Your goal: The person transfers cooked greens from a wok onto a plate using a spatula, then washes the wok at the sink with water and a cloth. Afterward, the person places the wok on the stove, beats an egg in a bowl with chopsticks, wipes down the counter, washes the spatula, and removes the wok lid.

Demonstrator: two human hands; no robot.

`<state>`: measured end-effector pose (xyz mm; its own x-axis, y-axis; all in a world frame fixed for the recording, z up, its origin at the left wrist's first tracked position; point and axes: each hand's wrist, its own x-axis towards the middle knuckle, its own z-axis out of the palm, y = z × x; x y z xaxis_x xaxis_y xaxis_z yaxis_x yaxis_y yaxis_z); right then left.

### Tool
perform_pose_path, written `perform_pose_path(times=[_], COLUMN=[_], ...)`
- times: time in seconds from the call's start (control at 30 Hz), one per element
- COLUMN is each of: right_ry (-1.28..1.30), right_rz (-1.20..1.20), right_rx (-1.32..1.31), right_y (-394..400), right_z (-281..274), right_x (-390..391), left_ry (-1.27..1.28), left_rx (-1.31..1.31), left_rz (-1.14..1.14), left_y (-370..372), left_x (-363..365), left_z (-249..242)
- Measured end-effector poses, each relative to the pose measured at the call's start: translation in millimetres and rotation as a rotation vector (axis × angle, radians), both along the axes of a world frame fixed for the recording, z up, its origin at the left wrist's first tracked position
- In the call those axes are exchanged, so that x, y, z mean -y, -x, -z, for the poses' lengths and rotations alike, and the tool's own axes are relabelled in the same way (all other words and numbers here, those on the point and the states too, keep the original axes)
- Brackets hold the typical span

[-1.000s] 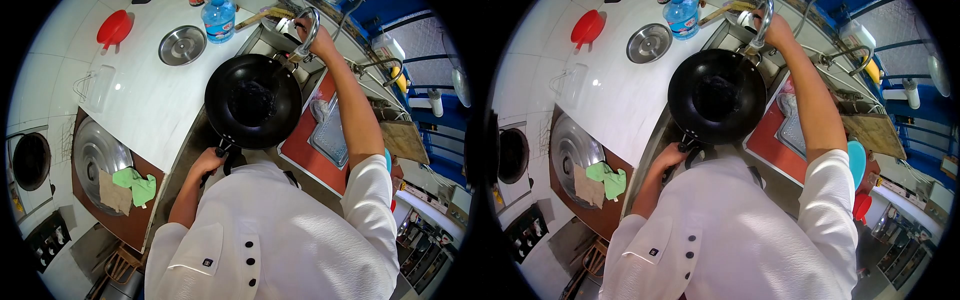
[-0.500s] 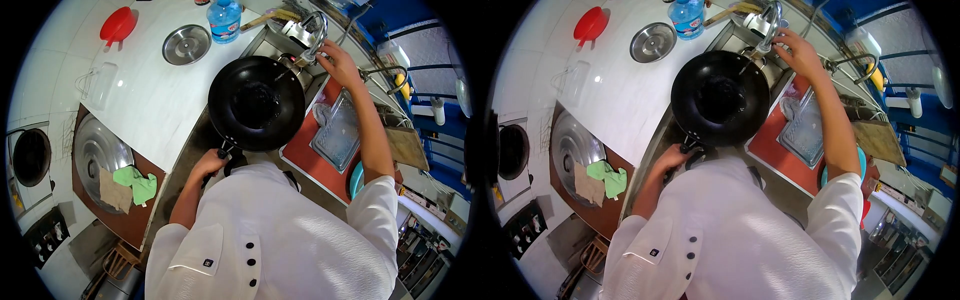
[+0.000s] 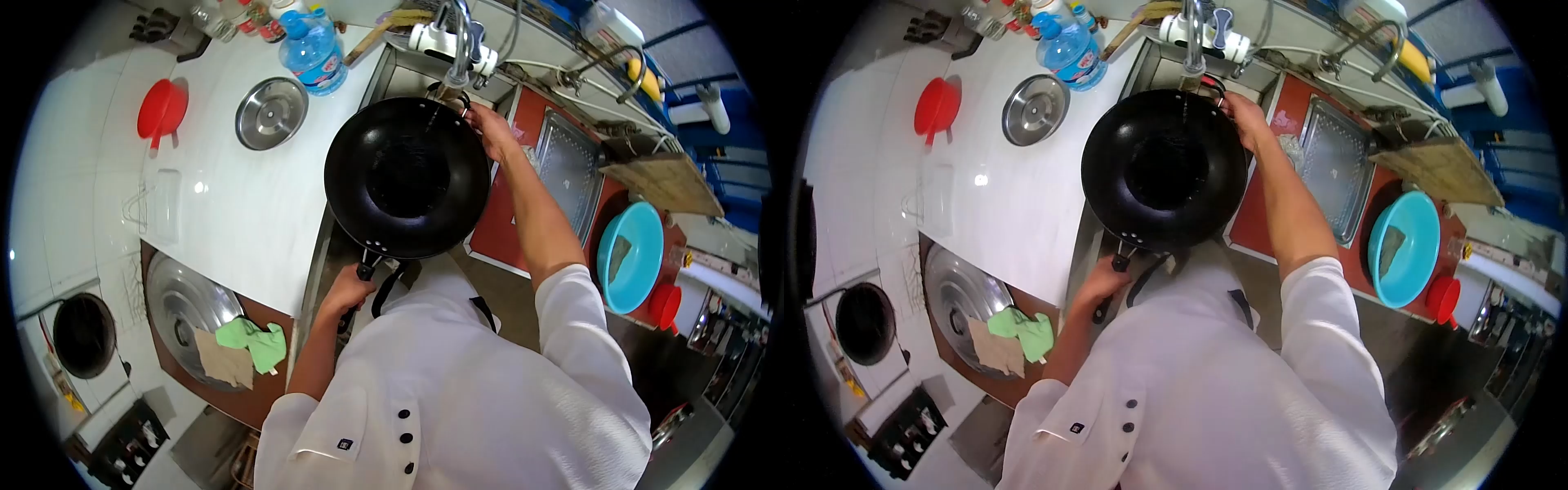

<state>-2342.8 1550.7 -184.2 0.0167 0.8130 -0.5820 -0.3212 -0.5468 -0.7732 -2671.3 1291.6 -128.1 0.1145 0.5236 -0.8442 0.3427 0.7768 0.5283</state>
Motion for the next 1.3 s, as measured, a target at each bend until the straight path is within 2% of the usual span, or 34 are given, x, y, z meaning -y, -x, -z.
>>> perform_pose_path(times=[0.1, 0.23, 0.27, 0.37, 0.43, 0.5, 0.57, 0.67, 0.73, 0.77, 0.87, 0.97, 1.03, 1.07, 1.17, 1.3], right_ry=[0.002, 0.024, 0.014, 0.061, -0.011, 0.030, -0.017, -0.069, -0.105, -0.180, -0.220, -0.288, -0.445, -0.408, -0.392, -0.335], right_rz=[-0.062, 0.154, 0.103, 0.192, 0.185, 0.280, 0.322, 0.469, 0.488, 0.501, 0.564, 0.634, 0.651, 0.638, 0.761, 0.972], right_rx=[0.064, 0.000, 0.065, 0.157, 0.171, 0.149, 0.128, 0.073, 0.056, 0.002, -0.018, -0.014, -0.117, -0.026, 0.006, 0.098], right_y=[-11, -20, -28, -42, -49, -53, -63, -91, -121, -135, -161, -209, -242, -266, -325, -410], right_z=[9, -5, -2, -5, -25, -41, -92, -99, -94, -90, -153, -190, -204, -194, -179, -138], right_x=[10, 62, 76, 123, 163, 200, 246, 310, 353, 373, 441, 521, 567, 592, 665, 763], left_ry=[-0.021, -0.093, -0.099, -0.084, -0.121, -0.035, -0.145, -0.077, -0.090, -0.089, -0.161, -0.141, -0.158, -0.137, -0.078, -0.075], left_rx=[-0.102, -0.131, -0.120, -0.128, -0.125, -0.139, -0.189, -0.196, -0.145, -0.203, -0.213, -0.236, -0.275, -0.248, -0.164, -0.096], left_rz=[0.119, 0.261, 0.302, 0.433, 0.551, 0.638, 0.744, 0.784, 0.828, 0.830, 0.998, 1.050, 1.100, 1.138, 1.160, 1.371], left_y=[6, 20, 26, 38, 33, 37, 23, 10, -24, -39, -76, -136, -182, -206, -282, -389], left_x=[-2, 0, 2, 7, 8, 11, 25, 40, 52, 63, 77, 111, 135, 146, 189, 235], left_z=[-14, -27, -28, -37, -61, -69, -80, -95, -122, -131, -140, -153, -161, -161, -162, -163])
